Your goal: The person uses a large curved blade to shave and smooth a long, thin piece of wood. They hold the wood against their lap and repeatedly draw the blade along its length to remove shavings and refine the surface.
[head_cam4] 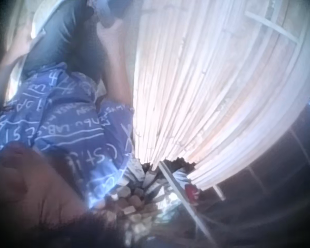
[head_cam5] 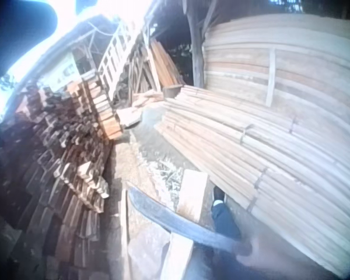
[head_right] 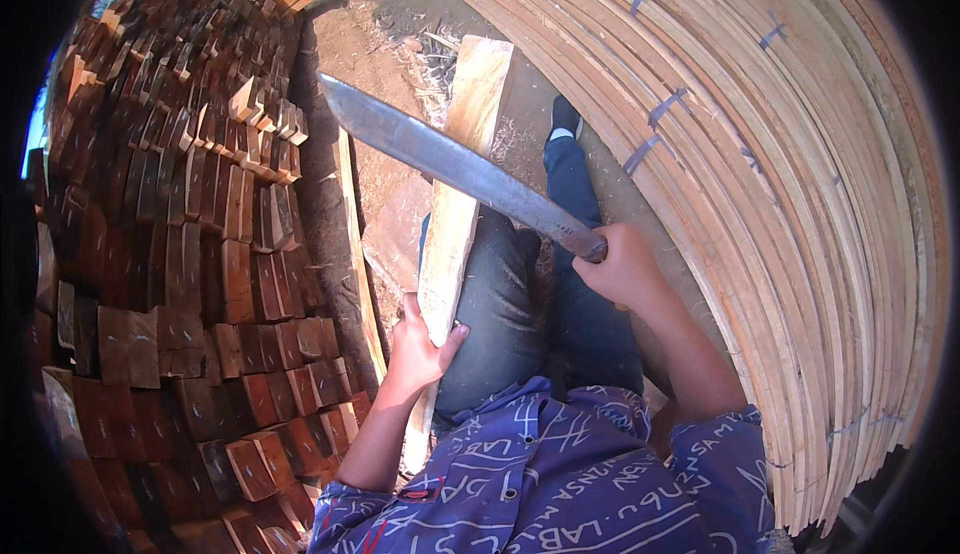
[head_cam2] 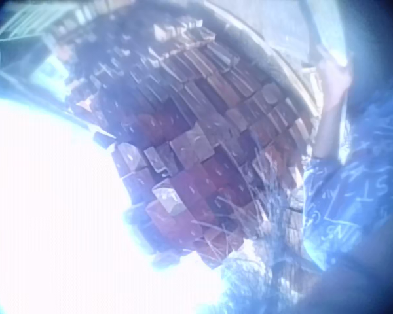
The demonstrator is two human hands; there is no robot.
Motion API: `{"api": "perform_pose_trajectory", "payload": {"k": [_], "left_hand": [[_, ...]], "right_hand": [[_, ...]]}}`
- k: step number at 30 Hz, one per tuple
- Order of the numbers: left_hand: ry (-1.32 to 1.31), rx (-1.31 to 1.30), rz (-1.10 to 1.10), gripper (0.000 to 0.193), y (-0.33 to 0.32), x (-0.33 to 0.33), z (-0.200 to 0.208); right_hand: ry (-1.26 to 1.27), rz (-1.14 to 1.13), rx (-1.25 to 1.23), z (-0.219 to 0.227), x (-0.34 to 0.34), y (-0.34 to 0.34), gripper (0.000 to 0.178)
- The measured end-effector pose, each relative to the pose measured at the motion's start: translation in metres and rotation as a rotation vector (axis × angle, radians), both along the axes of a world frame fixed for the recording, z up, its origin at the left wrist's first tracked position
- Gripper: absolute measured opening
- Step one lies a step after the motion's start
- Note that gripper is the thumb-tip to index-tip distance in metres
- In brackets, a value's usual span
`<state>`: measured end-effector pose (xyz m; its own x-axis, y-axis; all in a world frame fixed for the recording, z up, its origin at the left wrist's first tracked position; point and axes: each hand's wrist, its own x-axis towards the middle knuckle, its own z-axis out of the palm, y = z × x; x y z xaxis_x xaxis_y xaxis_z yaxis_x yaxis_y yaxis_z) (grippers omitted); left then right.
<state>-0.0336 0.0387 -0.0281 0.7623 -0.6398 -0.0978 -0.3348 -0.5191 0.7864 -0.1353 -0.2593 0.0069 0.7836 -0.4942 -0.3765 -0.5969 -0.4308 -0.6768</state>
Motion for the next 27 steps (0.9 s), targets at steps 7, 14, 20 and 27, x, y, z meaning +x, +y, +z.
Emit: {"api": "perform_pose_trajectory", "payload": {"k": [7,14,20,27], "left_hand": [[0.026,0.044,0.009,0.061,0.000,-0.001,-0.004],[-0.036,0.064,-0.006,0.065,0.003,-0.001,-0.008],[-0.027,0.021,0.006,0.064,0.006,-0.001,-0.008],[0.016,-0.007,-0.008,0.061,0.002,0.001,-0.003]], "right_hand": [[-0.221,0.008,-0.102,0.012,0.008,-0.001,0.022],[-0.391,-0.153,0.017,0.015,0.046,-0.005,0.021],[-0.260,-0.162,-0.002,0.008,0.022,0.013,0.021],[-0.269,-0.142,0.067,-0.001,0.011,0.011,0.021]]}}
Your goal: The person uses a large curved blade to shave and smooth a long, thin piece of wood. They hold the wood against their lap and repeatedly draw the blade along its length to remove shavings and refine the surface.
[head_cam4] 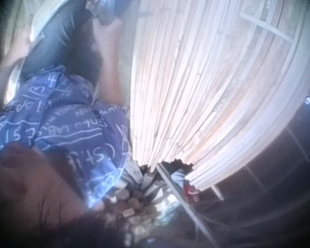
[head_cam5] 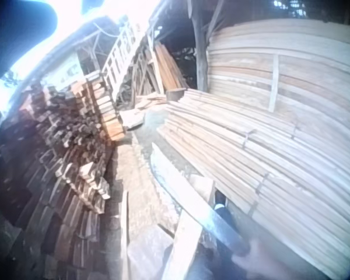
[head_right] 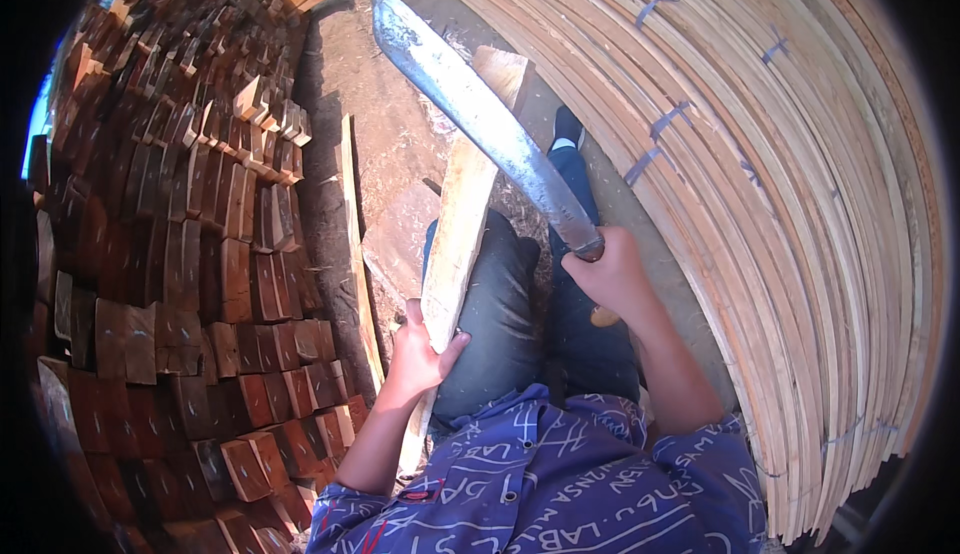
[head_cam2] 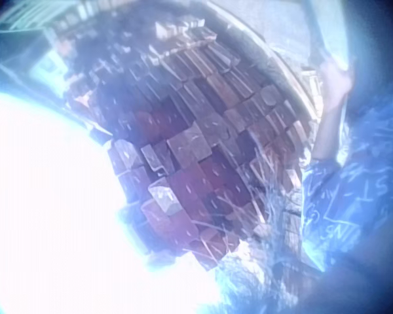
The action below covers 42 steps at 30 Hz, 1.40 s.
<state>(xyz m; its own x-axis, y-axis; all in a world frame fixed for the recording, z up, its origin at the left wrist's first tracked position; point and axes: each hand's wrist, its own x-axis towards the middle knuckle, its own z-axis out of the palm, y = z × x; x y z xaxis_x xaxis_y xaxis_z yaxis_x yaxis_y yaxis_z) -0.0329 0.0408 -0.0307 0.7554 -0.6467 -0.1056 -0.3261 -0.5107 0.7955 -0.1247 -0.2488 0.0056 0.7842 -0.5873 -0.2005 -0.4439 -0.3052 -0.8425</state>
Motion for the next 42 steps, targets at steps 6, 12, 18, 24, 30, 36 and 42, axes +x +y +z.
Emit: {"api": "perform_pose_trajectory", "payload": {"k": [6,12,18,24,30,36,42], "left_hand": [[0.078,0.093,0.013,0.061,-0.001,-0.001,0.006],[-0.030,-0.032,0.001,0.062,-0.003,0.001,0.002],[-0.027,-0.024,-0.009,0.062,0.003,0.000,-0.004],[0.023,0.060,0.008,0.065,-0.003,0.000,0.009],[-0.019,0.115,0.047,0.066,-0.004,-0.002,0.010],[-0.068,0.180,0.063,0.067,-0.006,-0.007,0.011],[-0.143,0.244,0.077,0.064,-0.017,-0.015,0.018]], "right_hand": [[0.035,-0.033,0.172,0.028,0.021,-0.017,0.023],[0.160,0.168,-0.166,0.008,0.006,-0.005,0.022],[0.081,0.199,-0.314,0.027,0.009,-0.006,0.019],[0.111,0.008,-0.063,0.028,0.029,-0.008,0.022],[0.265,0.197,-0.222,0.031,-0.004,0.012,0.020],[0.137,0.048,-0.160,0.050,0.009,-0.005,0.018],[0.203,0.015,-0.161,0.044,-0.006,-0.010,0.016]]}}
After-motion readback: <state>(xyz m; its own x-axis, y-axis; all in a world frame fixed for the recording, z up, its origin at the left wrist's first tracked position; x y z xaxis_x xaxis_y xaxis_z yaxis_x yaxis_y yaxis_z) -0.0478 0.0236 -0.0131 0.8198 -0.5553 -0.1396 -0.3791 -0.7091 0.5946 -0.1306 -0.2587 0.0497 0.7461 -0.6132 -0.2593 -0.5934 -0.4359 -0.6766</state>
